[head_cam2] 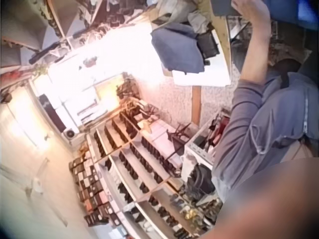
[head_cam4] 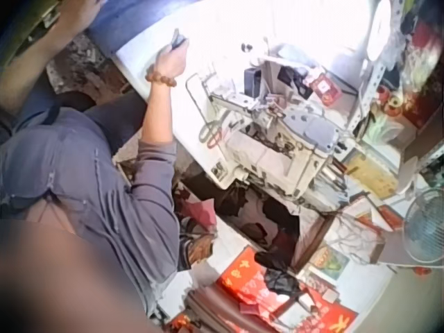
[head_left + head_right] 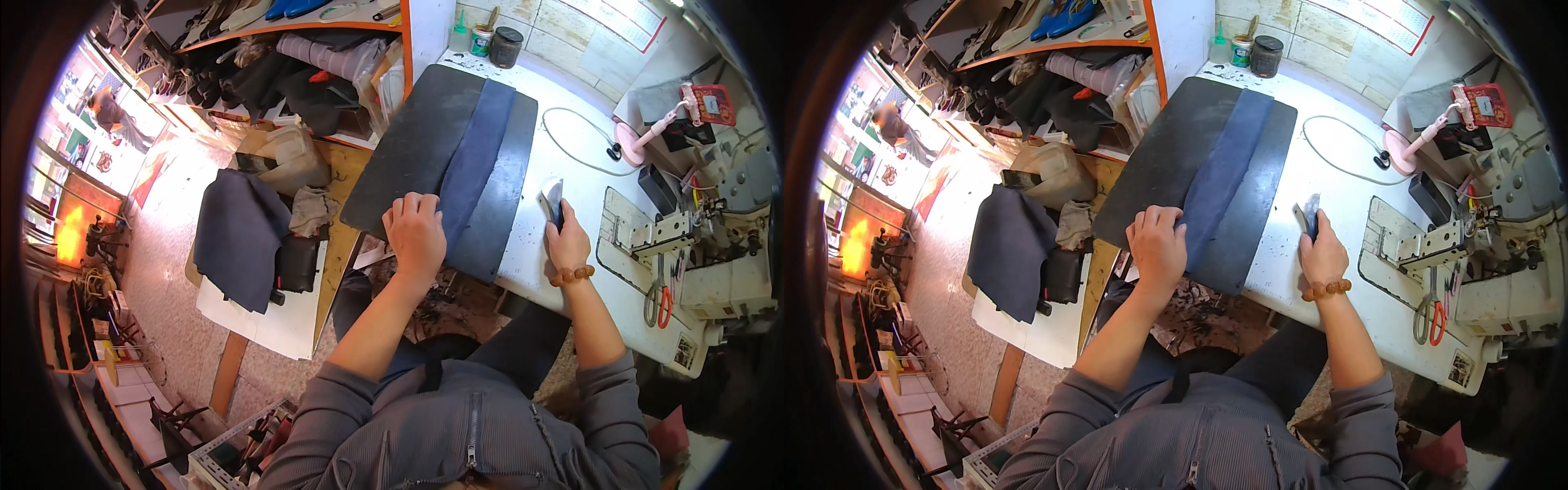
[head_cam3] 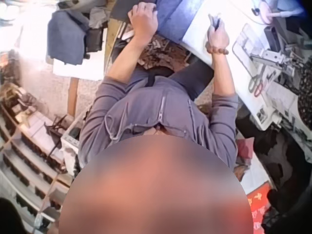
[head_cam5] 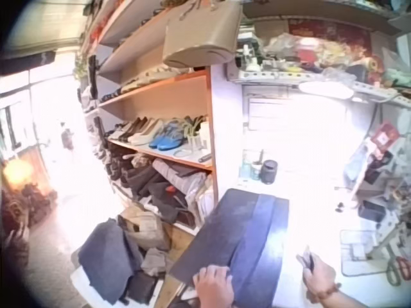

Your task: The person uses a small knife to trim the edges of a long dark leather strip on a workbench. They repeatedly scrape and shave the strip, occasionally lifting and repositioning it while continuing to trim along its length.

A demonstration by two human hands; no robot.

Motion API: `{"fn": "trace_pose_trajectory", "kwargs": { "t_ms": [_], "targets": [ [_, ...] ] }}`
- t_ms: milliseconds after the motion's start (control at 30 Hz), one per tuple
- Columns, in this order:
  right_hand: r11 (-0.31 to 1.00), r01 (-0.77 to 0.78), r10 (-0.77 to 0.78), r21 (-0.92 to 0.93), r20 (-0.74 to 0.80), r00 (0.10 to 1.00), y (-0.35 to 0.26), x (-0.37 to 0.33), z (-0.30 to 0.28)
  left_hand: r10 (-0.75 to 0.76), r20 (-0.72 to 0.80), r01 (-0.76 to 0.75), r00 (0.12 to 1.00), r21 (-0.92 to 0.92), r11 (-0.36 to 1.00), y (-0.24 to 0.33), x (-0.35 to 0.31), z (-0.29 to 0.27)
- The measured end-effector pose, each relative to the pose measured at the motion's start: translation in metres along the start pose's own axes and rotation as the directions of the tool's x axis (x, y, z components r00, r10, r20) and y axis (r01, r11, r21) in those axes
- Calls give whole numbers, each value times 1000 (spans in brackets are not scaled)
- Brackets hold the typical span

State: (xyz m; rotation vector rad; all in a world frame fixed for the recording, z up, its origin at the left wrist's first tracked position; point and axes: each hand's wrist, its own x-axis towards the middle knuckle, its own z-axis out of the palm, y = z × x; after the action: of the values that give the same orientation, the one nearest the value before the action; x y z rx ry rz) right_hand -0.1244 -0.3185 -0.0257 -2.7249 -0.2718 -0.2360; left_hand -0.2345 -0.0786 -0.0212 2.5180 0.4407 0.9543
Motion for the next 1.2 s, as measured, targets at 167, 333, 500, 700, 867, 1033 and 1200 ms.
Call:
{"fn": "trace_pose_trajectory", "kwargs": {
  "t_ms": [167,333,500,700,867,1033,1200],
  "targets": [
    [985,91,-91,-149,3,996,14,-1,1,250,-20,-248,968,70,966,-10,0,2],
    [891,415,-444,-182,-170,880,-22,1,-17,339,29,-340,940,28,940,-20,3,-2],
    [676,733,-735,67,-2,678,-105,-4,0,398,113,-406,911,63,912,-22,6,-7],
    [644,765,-764,13,59,642,-133,9,19,397,121,-408,910,86,909,-24,5,-11],
    [687,725,-726,52,8,687,-129,2,25,346,97,-354,933,91,931,-21,-1,-9],
    [697,717,-717,18,20,697,-130,1,26,353,106,-361,930,67,930,-23,1,-12],
    [696,718,-718,7,23,696,-130,1,26,363,121,-374,924,81,924,-24,2,-14]
  ]
}}
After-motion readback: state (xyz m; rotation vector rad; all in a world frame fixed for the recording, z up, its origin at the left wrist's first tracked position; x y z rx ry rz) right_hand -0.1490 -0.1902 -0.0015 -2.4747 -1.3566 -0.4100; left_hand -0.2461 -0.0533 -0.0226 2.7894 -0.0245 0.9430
